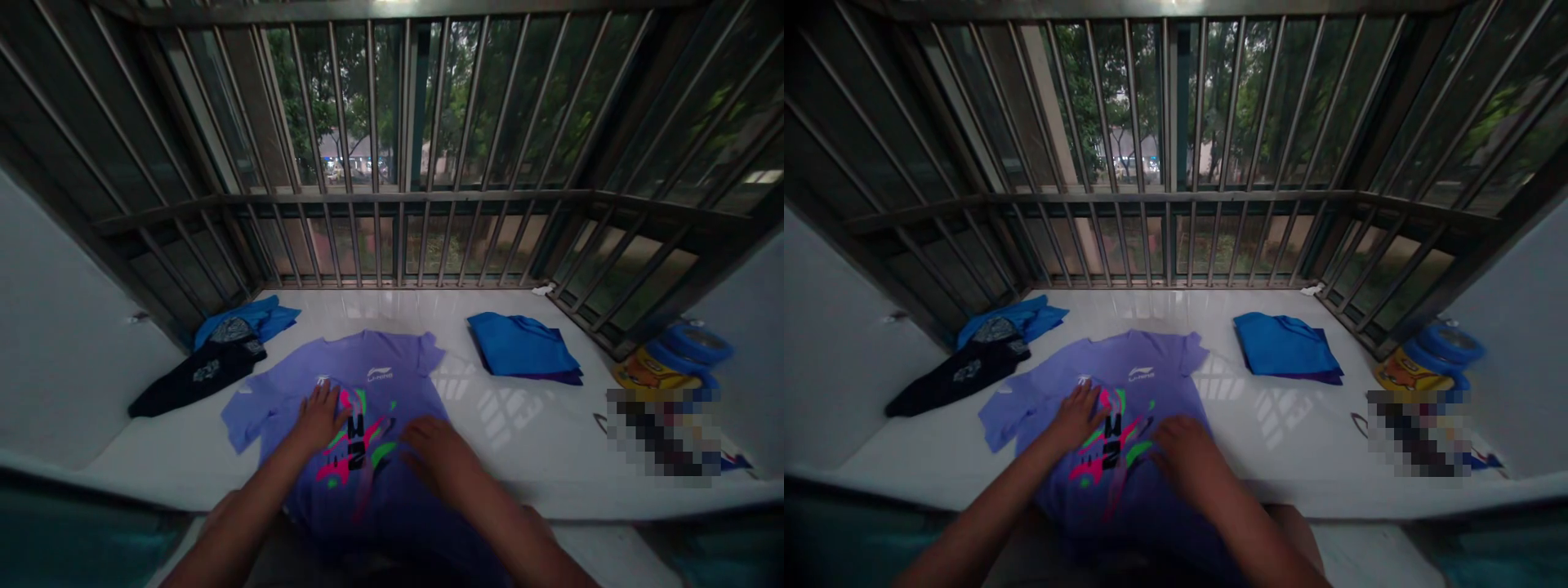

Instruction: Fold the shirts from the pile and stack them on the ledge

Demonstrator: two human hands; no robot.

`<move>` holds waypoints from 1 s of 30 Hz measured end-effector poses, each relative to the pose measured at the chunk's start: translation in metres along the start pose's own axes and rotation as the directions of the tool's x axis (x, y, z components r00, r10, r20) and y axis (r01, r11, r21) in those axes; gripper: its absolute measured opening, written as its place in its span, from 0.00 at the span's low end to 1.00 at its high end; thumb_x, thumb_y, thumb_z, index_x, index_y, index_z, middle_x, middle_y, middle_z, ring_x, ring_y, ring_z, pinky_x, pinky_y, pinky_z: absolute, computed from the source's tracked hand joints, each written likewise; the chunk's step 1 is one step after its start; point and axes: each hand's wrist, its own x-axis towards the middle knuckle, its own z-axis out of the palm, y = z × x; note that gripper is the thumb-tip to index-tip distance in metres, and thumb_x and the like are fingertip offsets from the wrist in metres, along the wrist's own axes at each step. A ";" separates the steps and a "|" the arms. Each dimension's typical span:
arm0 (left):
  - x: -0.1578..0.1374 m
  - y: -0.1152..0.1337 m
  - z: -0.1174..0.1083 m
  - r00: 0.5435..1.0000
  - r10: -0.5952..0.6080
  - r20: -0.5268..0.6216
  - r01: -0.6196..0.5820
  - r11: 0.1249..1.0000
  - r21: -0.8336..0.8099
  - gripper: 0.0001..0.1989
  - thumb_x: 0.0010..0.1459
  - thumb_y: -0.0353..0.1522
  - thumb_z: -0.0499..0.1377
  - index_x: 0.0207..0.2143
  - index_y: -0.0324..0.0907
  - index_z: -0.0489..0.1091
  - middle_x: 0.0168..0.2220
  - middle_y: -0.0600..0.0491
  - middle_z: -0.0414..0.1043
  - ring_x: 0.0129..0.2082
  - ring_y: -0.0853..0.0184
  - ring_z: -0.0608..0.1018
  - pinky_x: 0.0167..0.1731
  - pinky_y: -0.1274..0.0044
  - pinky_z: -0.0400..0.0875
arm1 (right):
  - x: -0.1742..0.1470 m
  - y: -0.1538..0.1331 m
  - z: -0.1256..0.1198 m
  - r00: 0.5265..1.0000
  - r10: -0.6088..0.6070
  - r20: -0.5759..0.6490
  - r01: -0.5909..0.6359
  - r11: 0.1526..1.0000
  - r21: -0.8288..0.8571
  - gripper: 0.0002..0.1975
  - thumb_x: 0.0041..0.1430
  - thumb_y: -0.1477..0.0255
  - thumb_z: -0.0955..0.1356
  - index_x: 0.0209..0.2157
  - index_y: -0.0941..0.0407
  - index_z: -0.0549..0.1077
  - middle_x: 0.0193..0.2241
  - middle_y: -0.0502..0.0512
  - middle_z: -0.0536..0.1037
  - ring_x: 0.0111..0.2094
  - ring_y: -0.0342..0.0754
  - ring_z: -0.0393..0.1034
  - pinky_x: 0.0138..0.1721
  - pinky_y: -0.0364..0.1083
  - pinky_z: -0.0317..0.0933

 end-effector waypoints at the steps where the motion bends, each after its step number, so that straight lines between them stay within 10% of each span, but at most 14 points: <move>1: -0.010 0.003 0.012 1.000 0.029 0.013 -0.030 0.997 0.075 0.36 0.68 0.47 0.58 0.71 0.37 0.66 0.79 0.32 0.51 0.79 0.39 0.54 0.74 0.43 0.48 | 0.011 0.011 -0.004 0.999 0.032 -0.027 -0.035 0.992 -0.120 0.17 0.72 0.70 0.68 0.59 0.54 0.79 0.60 0.64 0.79 0.63 0.64 0.71 0.67 0.62 0.62; 9: -0.066 -0.001 0.050 0.976 0.205 0.076 -0.218 0.946 0.241 0.34 0.74 0.46 0.52 0.78 0.48 0.56 0.81 0.43 0.44 0.81 0.46 0.48 0.75 0.43 0.45 | 0.023 0.103 0.028 0.852 0.393 -0.346 -0.510 0.773 -0.377 0.27 0.77 0.65 0.63 0.71 0.56 0.69 0.75 0.70 0.64 0.73 0.70 0.60 0.70 0.69 0.56; 18: -0.069 -0.033 0.056 0.979 0.192 -0.070 -0.170 0.954 0.247 0.32 0.75 0.43 0.52 0.75 0.41 0.62 0.79 0.41 0.52 0.79 0.44 0.57 0.75 0.45 0.52 | 0.000 0.180 0.004 0.848 0.395 -0.354 -0.516 0.771 -0.374 0.27 0.78 0.68 0.57 0.72 0.53 0.69 0.75 0.63 0.65 0.75 0.64 0.59 0.72 0.71 0.53; 23: -0.061 -0.028 0.064 0.971 0.209 -0.114 -0.206 0.978 0.033 0.27 0.76 0.39 0.47 0.71 0.42 0.69 0.75 0.42 0.64 0.75 0.50 0.67 0.73 0.50 0.62 | 0.024 0.151 0.017 0.803 0.340 -0.490 -0.535 0.773 -0.341 0.29 0.75 0.76 0.55 0.72 0.57 0.69 0.74 0.67 0.65 0.76 0.66 0.57 0.73 0.72 0.52; 27: -0.045 -0.036 0.033 0.973 0.118 -0.199 -0.137 0.987 -0.086 0.28 0.76 0.34 0.41 0.71 0.40 0.66 0.67 0.44 0.76 0.66 0.60 0.79 0.69 0.64 0.70 | 0.057 0.088 0.069 0.925 0.142 -0.353 -0.247 0.930 -0.273 0.30 0.75 0.67 0.62 0.74 0.57 0.64 0.77 0.64 0.61 0.77 0.63 0.53 0.76 0.66 0.50; 30: -0.040 -0.057 -0.003 0.945 -0.094 -0.315 0.131 0.986 0.099 0.28 0.73 0.36 0.45 0.68 0.33 0.68 0.64 0.35 0.76 0.64 0.49 0.78 0.66 0.57 0.72 | 0.074 0.056 0.098 0.962 0.132 -0.240 -0.185 0.960 -0.210 0.34 0.75 0.60 0.64 0.76 0.55 0.61 0.78 0.62 0.56 0.79 0.65 0.47 0.77 0.70 0.43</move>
